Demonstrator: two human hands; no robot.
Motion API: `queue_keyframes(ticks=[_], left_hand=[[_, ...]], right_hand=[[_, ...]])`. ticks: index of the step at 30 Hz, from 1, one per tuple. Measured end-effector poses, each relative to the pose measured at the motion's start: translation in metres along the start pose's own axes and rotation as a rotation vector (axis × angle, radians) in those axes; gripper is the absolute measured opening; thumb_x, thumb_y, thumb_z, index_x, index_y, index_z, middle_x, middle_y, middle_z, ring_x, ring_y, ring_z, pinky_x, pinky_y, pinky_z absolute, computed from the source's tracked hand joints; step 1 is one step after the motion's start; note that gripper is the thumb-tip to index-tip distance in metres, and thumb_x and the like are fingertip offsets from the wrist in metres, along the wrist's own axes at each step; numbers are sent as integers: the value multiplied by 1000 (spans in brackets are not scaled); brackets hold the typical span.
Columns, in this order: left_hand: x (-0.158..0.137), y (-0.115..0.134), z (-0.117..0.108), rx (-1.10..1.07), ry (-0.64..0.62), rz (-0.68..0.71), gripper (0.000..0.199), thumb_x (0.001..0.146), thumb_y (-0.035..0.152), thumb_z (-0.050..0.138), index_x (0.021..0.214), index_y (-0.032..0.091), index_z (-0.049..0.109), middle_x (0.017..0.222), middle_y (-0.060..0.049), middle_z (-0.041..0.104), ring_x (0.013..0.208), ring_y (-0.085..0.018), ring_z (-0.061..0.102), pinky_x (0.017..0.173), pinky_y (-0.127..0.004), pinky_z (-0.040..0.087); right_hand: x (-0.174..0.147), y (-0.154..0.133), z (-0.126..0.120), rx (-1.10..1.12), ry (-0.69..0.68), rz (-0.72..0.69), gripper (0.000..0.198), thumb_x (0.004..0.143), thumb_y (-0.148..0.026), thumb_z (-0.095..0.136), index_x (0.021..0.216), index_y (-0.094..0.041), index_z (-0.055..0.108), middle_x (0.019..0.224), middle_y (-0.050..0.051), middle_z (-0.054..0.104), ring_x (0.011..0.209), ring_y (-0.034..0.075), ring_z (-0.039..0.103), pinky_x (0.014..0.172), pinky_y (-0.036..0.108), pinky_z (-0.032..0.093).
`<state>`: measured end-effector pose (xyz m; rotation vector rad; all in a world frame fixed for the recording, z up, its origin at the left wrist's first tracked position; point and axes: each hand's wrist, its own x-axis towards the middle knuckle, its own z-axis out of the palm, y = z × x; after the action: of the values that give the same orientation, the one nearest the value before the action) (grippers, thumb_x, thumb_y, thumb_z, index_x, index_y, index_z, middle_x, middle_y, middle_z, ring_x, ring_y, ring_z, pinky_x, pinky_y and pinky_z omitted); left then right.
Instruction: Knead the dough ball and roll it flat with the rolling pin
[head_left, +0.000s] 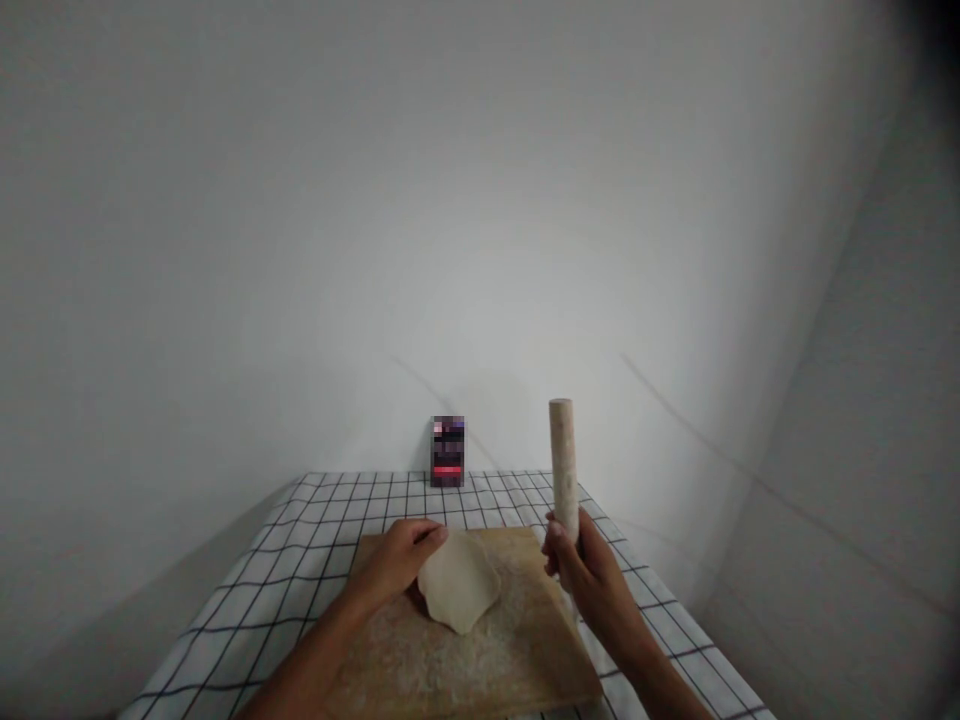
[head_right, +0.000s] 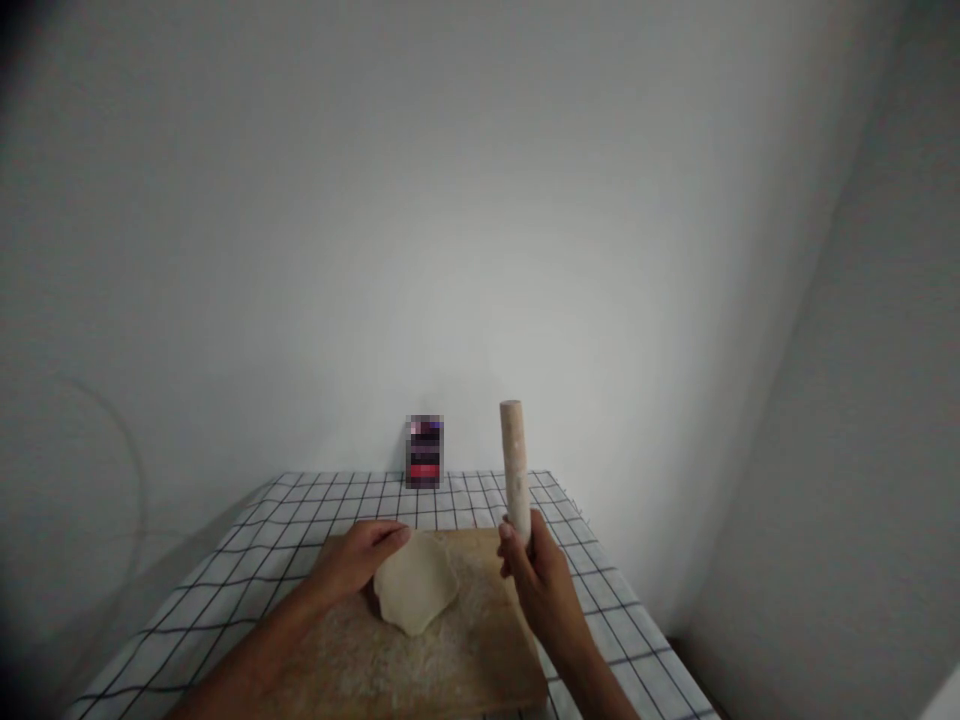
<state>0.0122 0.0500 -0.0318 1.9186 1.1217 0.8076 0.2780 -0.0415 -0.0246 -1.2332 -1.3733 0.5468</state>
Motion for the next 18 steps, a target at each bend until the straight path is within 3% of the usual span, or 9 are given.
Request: queue_keyframes(ticks=[3, 6, 9, 12, 15, 18], left_hand=[[-5, -1, -2, 138, 54, 8, 47, 94, 56, 46, 82, 18, 71, 73, -2, 70, 71, -20, 63, 63, -29, 40], [-9, -2, -11, 303, 146, 63, 39, 95, 49, 50, 78, 21, 72, 75, -2, 73, 73, -19, 64, 66, -29, 39], [-9, -2, -25, 186, 272, 41, 40, 96, 49, 47, 86, 20, 72, 79, -4, 75, 74, -21, 67, 67, -29, 43], [-10, 4, -34, -12, 384, 69, 47, 97, 55, 44, 99, 18, 73, 85, -6, 76, 76, -22, 68, 71, -32, 50], [-14, 16, -30, -64, 354, 151, 52, 99, 60, 42, 102, 19, 73, 90, -6, 77, 82, -22, 69, 76, -33, 53], [-21, 23, -19, 13, 201, 172, 52, 102, 61, 40, 105, 21, 74, 100, -7, 79, 93, -23, 73, 84, -34, 55]], right_hand=[[33, 1, 15, -201, -51, -41, 53, 94, -74, 49, 80, -23, 53, 62, -5, 48, 55, 14, 45, 50, 24, 34], [45, 9, 22, -306, -168, -28, 62, 99, -75, 37, 66, -24, 45, 57, -4, 44, 54, 14, 42, 51, 26, 27], [42, 14, 18, -445, -335, -8, 68, 103, -73, 25, 62, -23, 45, 56, -2, 48, 54, 15, 47, 54, 28, 27], [35, 10, 10, -698, -461, -85, 71, 106, -69, 21, 62, -22, 50, 55, 0, 52, 54, 15, 51, 58, 29, 26], [29, -4, 8, -912, -565, -198, 70, 109, -62, 20, 65, -21, 57, 57, 1, 58, 54, 15, 53, 59, 31, 23], [20, -19, 16, -1028, -615, -273, 68, 110, -57, 22, 70, -21, 64, 64, 4, 67, 58, 16, 60, 59, 32, 22]])
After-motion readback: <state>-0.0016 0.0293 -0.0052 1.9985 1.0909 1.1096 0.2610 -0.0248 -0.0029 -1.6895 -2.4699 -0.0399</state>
